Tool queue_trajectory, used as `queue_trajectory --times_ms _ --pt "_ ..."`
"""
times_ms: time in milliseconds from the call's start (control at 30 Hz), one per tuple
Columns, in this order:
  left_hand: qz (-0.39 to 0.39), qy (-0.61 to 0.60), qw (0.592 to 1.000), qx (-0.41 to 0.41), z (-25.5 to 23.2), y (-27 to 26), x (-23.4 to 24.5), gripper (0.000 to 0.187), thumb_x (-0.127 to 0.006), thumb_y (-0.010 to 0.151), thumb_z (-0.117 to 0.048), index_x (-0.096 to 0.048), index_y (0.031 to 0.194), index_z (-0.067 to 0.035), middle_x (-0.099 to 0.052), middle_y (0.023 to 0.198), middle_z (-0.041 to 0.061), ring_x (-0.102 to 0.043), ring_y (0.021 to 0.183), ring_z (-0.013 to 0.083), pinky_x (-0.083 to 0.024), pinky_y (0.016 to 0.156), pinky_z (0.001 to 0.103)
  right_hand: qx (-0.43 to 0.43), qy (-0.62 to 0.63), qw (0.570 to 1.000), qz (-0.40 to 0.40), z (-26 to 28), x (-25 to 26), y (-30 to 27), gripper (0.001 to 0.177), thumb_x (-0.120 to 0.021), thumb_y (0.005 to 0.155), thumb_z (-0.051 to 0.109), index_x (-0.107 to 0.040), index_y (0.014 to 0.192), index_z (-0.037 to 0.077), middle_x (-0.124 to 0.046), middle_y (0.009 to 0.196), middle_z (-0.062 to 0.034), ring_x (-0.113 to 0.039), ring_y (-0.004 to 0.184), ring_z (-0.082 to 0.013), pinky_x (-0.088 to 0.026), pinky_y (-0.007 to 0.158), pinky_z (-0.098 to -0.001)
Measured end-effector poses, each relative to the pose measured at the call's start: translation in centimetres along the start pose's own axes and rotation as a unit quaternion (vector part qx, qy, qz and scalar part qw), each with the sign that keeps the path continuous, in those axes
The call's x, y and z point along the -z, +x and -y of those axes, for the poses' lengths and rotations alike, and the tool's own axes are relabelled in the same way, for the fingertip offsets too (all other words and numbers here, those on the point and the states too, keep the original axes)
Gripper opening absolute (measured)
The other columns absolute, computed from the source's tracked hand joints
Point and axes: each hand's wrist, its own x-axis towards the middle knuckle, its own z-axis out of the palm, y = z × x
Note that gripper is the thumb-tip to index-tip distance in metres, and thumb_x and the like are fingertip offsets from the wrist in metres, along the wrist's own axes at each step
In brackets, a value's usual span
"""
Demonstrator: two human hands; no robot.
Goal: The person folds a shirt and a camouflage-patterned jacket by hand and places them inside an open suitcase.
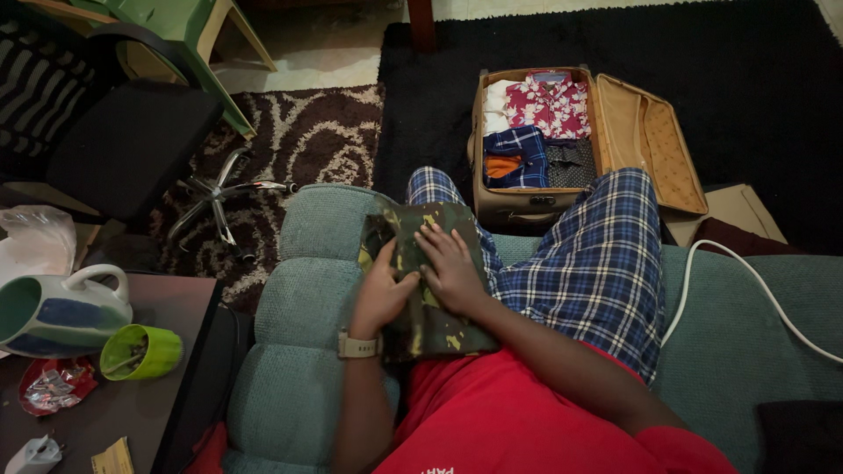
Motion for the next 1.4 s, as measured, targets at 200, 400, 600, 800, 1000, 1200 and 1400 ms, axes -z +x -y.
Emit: queue_trajectory --times_ms 200,400,600,800,1000,1200,1400 --pt "0.051 -0.203 0.972 -0.105 -3.0 0.9 -3.4 0.081 -0.069 0.091 -0.011 -0.028 0.16 -0.006 -0.075 0.116 0.02 -0.076 0.098 0.0232 -0.062 0.079 0.03 -0.058 0.243 0.968 -0.024 -2.2 -0.5 0.7 0.068 -0.058 0.096 0.029 -0.04 0.158 0.008 -0.045 0.156 -0.0118 -0.03 0.148 -0.0247 -0.014 0.123 -0.0465" --pt "0.131 -0.165 0.978 0.012 -9.5 1.4 -9.2 0.091 -0.068 0.088 -0.017 -0.02 0.164 -0.019 -0.073 0.101 0.014 -0.073 0.077 0.0211 -0.061 0.061 0.03 -0.18 0.786 0.584 -0.089 -3.3 0.7 -0.7 0.067 -0.064 0.098 0.025 -0.041 0.158 0.006 -0.054 0.132 -0.0104 -0.042 0.122 -0.0205 -0.027 0.104 -0.0369" --pt "0.219 -0.278 0.926 -0.129 -9.1 2.4 -15.6 0.094 -0.073 0.093 -0.016 -0.013 0.166 -0.008 -0.067 0.081 0.008 -0.067 0.07 0.0149 -0.059 0.064 0.028 -0.061 0.943 0.248 -0.211 -2.6 4.5 -0.7 0.066 -0.07 0.1 0.02 -0.042 0.158 0.004 -0.062 0.108 -0.0091 -0.054 0.096 -0.0163 -0.04 0.085 -0.0274" --pt "0.083 -0.286 0.926 -0.234 -8.3 2.7 -14.7 0.058 -0.077 0.095 -0.016 -0.057 0.147 0.0 -0.072 0.095 0.004 -0.071 0.085 0.0135 -0.058 0.077 0.028 0.267 0.915 -0.24 -0.184 0.4 2.8 2.2 0.055 -0.077 0.104 0.018 -0.056 0.154 0.006 -0.07 0.094 -0.0105 -0.066 0.078 -0.0144 -0.054 0.073 -0.0214" --pt "-0.067 -0.053 0.935 -0.345 -8.6 3.5 -13.6 0.068 -0.085 0.084 -0.034 -0.063 0.141 -0.005 -0.061 0.144 0.015 -0.058 0.135 0.0281 -0.049 0.113 0.045 -0.188 0.824 0.5 -0.187 -8.3 6.5 -4.7 0.075 -0.066 0.096 0.044 -0.037 0.155 0.008 -0.041 0.159 -0.0139 -0.047 0.141 -0.0244 -0.045 0.113 -0.0383" --pt "-0.017 0.074 0.935 -0.347 -7.3 5.1 -18.0 0.109 -0.076 0.074 -0.071 -0.046 0.157 -0.006 -0.03 0.172 0.019 -0.021 0.162 0.0343 -0.015 0.13 0.056 -0.045 0.884 0.396 -0.245 -9.8 5.2 -2.9 0.118 -0.073 0.081 0.072 -0.025 0.164 0.003 -0.015 0.175 -0.0113 -0.013 0.161 -0.0234 -0.012 0.131 -0.04" --pt "0.018 0.126 0.923 -0.364 -6.5 6.0 -22.1 0.117 -0.062 0.078 -0.081 -0.036 0.164 -0.006 -0.02 0.176 0.019 -0.012 0.166 0.0332 -0.006 0.132 0.054 0.089 0.837 0.412 -0.35 -8.7 5.3 -2.3 0.131 -0.063 0.075 0.087 -0.016 0.168 0.008 -0.001 0.179 -0.0097 0.006 0.165 -0.0207 0.009 0.131 -0.0448"
